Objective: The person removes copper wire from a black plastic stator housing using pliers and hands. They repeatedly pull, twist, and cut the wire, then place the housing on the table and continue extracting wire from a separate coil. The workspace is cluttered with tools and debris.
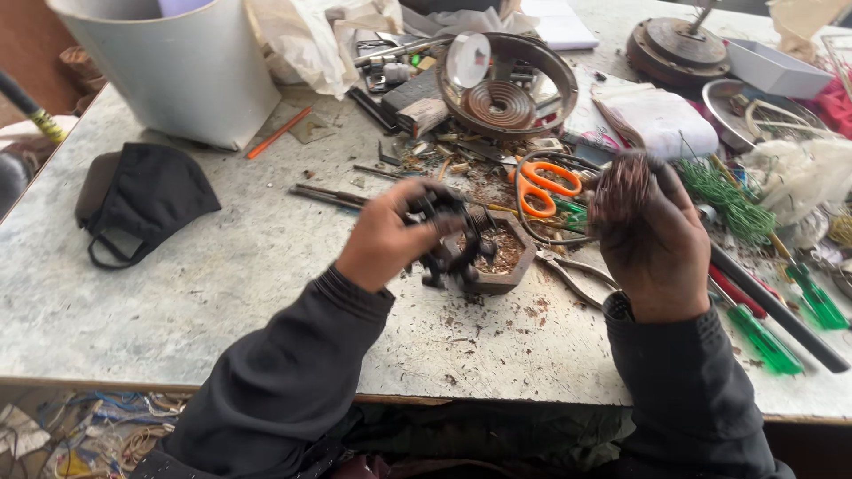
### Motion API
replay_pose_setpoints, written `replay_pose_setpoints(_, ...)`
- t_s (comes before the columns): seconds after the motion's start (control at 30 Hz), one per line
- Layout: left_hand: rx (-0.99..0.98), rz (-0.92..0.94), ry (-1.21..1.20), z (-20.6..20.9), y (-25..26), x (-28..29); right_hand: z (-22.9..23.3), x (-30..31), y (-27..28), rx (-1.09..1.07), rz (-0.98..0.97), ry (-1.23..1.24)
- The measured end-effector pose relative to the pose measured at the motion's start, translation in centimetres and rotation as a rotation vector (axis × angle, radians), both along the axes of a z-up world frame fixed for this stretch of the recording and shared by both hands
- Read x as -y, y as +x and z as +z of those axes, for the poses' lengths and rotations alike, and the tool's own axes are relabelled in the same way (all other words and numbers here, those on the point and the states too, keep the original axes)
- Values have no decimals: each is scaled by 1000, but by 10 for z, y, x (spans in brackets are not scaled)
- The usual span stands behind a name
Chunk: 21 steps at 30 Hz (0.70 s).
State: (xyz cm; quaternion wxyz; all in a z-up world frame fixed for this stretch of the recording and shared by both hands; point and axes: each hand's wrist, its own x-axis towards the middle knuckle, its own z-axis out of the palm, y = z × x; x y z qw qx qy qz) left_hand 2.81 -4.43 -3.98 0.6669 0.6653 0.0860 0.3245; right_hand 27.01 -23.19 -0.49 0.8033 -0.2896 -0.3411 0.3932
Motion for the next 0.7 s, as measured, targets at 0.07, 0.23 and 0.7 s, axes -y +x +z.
replay_pose_setpoints(0.07, 59, 87, 12, 4, -3, -9, -1, 9, -3, 202, 156, -20)
replay_pose_setpoints(0.23, -11, 378, 487, 4, -8, -5, 7, 5, -17, 920, 223, -381)
replay_pose_setpoints(0.7, -339, 434, 1120, -4, -9, 13, 13, -10, -54, 1716, -325, -588)
